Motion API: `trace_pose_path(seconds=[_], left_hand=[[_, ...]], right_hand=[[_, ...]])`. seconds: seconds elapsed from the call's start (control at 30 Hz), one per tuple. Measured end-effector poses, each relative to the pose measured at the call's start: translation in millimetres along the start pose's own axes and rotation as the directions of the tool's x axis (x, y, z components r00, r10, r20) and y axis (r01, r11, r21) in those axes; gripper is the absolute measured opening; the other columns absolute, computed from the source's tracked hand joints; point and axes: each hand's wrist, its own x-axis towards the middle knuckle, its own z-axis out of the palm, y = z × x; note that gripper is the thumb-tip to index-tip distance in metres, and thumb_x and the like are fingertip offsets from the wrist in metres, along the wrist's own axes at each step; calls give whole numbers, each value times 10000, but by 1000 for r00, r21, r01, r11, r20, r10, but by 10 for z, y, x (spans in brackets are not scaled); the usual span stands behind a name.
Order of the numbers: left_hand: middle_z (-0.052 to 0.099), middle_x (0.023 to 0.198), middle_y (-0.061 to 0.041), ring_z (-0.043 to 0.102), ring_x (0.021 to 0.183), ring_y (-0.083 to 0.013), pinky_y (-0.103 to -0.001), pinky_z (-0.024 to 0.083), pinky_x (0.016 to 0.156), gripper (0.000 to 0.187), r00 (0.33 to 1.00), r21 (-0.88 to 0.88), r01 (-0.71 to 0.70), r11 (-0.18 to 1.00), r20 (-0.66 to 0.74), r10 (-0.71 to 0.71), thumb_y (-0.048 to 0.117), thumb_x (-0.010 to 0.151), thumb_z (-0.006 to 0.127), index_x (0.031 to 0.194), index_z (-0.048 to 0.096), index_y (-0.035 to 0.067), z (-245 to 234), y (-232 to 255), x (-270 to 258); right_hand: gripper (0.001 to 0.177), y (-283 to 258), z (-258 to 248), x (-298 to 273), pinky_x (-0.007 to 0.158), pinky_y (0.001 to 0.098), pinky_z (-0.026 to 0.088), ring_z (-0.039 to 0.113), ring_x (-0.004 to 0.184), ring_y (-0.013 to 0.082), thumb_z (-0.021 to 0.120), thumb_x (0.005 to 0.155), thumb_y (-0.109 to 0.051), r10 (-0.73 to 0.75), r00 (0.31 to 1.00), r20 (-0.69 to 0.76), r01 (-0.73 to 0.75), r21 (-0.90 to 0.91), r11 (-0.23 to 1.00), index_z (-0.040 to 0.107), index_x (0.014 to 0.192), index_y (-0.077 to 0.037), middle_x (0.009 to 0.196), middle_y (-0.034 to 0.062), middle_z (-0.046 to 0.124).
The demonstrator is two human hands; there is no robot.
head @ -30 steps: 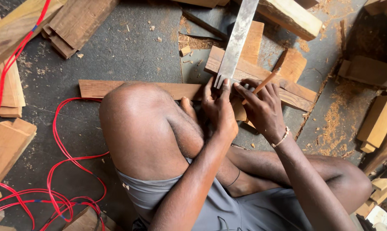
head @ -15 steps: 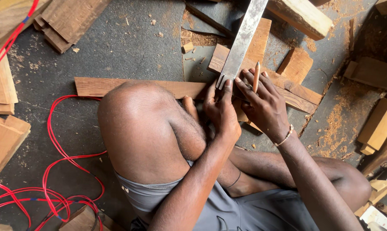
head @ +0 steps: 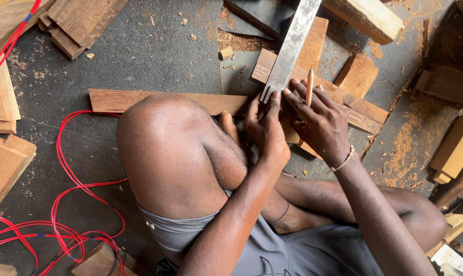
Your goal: The person marks wood pieces using a pencil and a try square while sitting on the floor of a workshop.
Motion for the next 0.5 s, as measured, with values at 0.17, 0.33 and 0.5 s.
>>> trace_pose_path(seconds=[0.17,0.33,0.5], left_hand=[[714,1252,-146,663,1142,-209,-326,525,982,432,1000,-4,11,1000,-16,-11,207,927,732,1292,660,-13,2,-26,29],[726,1223,-128,664,1111,-192,-319,527,970,405,1000,-34,-6,999,0,6,177,917,753,1263,676,-19,-18,-61,72],[721,1207,-119,657,1091,-182,-318,529,954,402,999,-60,-15,998,27,17,160,902,768,1248,678,-23,-38,-91,89]], right_hand=[[760,-9,-18,3,932,370,618,657,1292,250,881,716,-117,1,1000,-9,-1,7,1000,649,1434,-207,1476,33,641],[757,-31,-24,14,916,373,614,655,1297,261,889,702,-120,15,1000,-4,-15,21,1000,660,1421,-188,1466,41,641],[767,-36,-31,7,1016,387,592,639,1310,260,889,687,-122,13,1000,-8,-13,39,999,659,1415,-194,1474,44,633]])
